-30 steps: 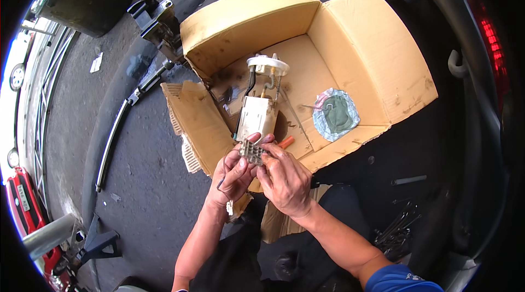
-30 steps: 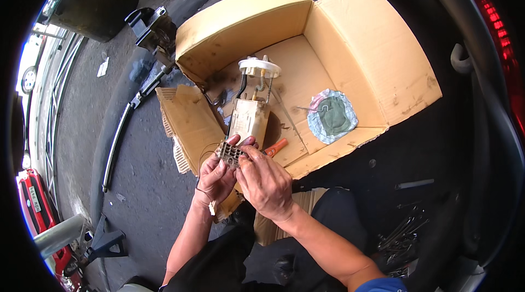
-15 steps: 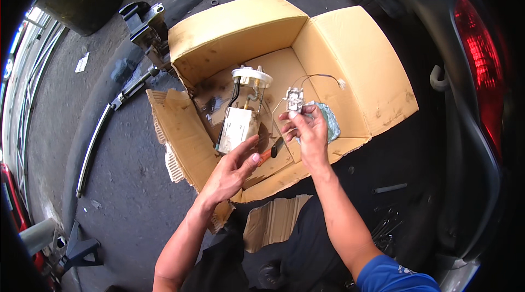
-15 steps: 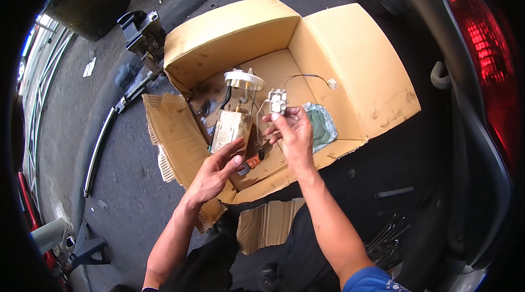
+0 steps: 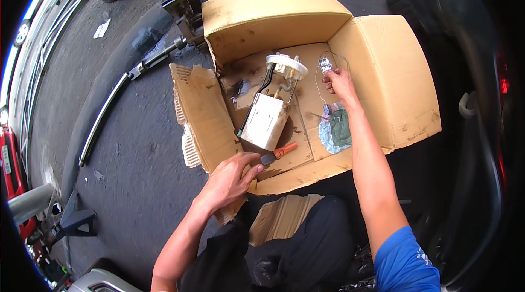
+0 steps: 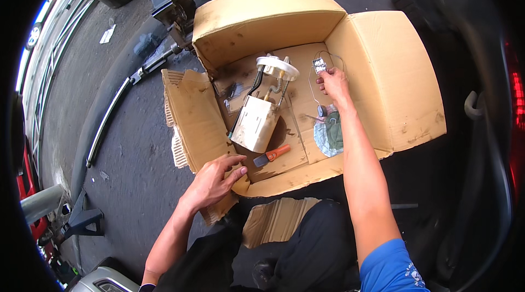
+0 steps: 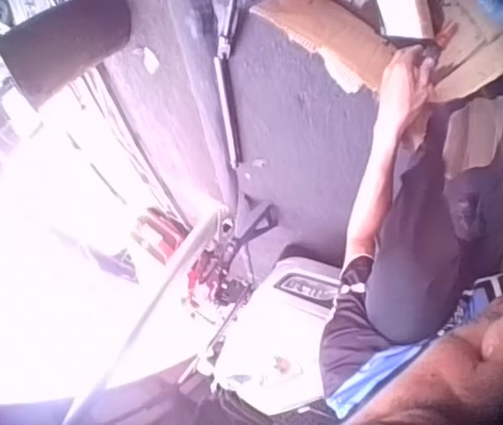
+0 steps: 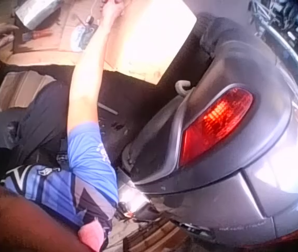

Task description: Disassemble a car fuel pump module inside a box to access and inspect internal components.

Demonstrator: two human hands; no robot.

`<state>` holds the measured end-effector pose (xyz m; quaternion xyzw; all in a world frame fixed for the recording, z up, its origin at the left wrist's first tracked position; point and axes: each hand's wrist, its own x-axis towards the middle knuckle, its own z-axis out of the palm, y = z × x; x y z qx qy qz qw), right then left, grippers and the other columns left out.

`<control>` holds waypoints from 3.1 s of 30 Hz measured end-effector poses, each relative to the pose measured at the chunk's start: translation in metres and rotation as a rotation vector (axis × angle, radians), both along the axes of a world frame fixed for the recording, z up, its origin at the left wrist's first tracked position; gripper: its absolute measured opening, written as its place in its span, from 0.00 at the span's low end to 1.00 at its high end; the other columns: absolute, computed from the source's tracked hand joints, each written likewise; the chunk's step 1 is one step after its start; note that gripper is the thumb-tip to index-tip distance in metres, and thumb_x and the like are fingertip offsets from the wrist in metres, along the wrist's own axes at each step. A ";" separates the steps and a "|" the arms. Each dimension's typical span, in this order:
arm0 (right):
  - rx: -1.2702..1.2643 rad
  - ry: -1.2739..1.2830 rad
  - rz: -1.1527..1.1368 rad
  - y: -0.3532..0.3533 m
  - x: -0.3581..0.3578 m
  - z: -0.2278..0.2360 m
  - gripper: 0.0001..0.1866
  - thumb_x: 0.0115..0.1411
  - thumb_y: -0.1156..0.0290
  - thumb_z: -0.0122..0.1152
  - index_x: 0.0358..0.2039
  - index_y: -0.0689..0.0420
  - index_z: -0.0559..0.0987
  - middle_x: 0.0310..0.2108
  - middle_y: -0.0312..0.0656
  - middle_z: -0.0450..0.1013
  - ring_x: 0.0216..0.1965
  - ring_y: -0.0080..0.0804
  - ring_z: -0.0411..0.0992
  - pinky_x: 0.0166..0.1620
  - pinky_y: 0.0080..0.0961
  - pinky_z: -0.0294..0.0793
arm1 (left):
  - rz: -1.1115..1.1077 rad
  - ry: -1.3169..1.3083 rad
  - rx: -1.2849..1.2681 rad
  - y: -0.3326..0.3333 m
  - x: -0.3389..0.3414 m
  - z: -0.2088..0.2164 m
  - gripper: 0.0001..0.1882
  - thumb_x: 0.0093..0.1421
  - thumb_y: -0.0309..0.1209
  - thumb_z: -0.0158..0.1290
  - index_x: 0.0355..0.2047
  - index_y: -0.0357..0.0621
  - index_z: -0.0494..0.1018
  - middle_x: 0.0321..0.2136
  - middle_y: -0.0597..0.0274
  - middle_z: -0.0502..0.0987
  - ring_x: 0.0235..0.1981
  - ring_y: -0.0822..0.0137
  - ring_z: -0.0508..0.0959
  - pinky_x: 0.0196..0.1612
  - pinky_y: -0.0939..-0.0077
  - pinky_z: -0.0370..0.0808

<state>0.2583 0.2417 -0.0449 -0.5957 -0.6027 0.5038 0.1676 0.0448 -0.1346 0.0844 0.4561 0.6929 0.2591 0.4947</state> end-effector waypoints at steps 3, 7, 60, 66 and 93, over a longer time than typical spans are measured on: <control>-0.024 -0.069 0.044 0.014 -0.001 -0.020 0.14 0.71 0.67 0.63 0.48 0.65 0.82 0.31 0.40 0.83 0.23 0.23 0.76 0.25 0.24 0.74 | -0.051 0.050 0.025 0.004 0.001 -0.001 0.25 0.76 0.45 0.55 0.61 0.37 0.78 0.52 0.42 0.83 0.54 0.40 0.82 0.59 0.53 0.78; 0.136 -0.170 0.034 0.014 -0.003 -0.030 0.18 0.73 0.62 0.63 0.51 0.66 0.82 0.35 0.43 0.84 0.27 0.24 0.78 0.29 0.26 0.78 | -0.049 0.132 0.020 0.007 -0.005 0.001 0.25 0.76 0.45 0.56 0.61 0.37 0.77 0.53 0.41 0.82 0.56 0.39 0.81 0.60 0.51 0.77; 0.844 -0.934 0.419 -0.035 0.024 -0.025 0.17 0.68 0.60 0.63 0.49 0.56 0.87 0.51 0.48 0.80 0.58 0.49 0.72 0.58 0.54 0.69 | -0.084 0.455 0.156 0.022 -0.014 -0.019 0.23 0.71 0.41 0.60 0.58 0.35 0.78 0.53 0.45 0.82 0.54 0.43 0.82 0.57 0.53 0.80; 0.862 -0.666 0.230 -0.080 0.014 0.005 0.27 0.70 0.57 0.65 0.65 0.54 0.78 0.62 0.51 0.73 0.63 0.53 0.69 0.64 0.54 0.68 | -0.066 0.409 0.134 0.022 -0.021 -0.016 0.25 0.72 0.43 0.59 0.59 0.35 0.78 0.54 0.44 0.81 0.55 0.42 0.82 0.59 0.53 0.79; -0.314 0.044 0.068 -0.184 -0.062 0.031 0.56 0.63 0.35 0.71 0.75 0.66 0.64 0.65 0.58 0.73 0.63 0.50 0.73 0.60 0.46 0.77 | -0.109 0.295 -0.029 0.159 -0.092 -0.078 0.28 0.73 0.51 0.56 0.55 0.37 0.83 0.48 0.38 0.85 0.54 0.39 0.84 0.57 0.52 0.80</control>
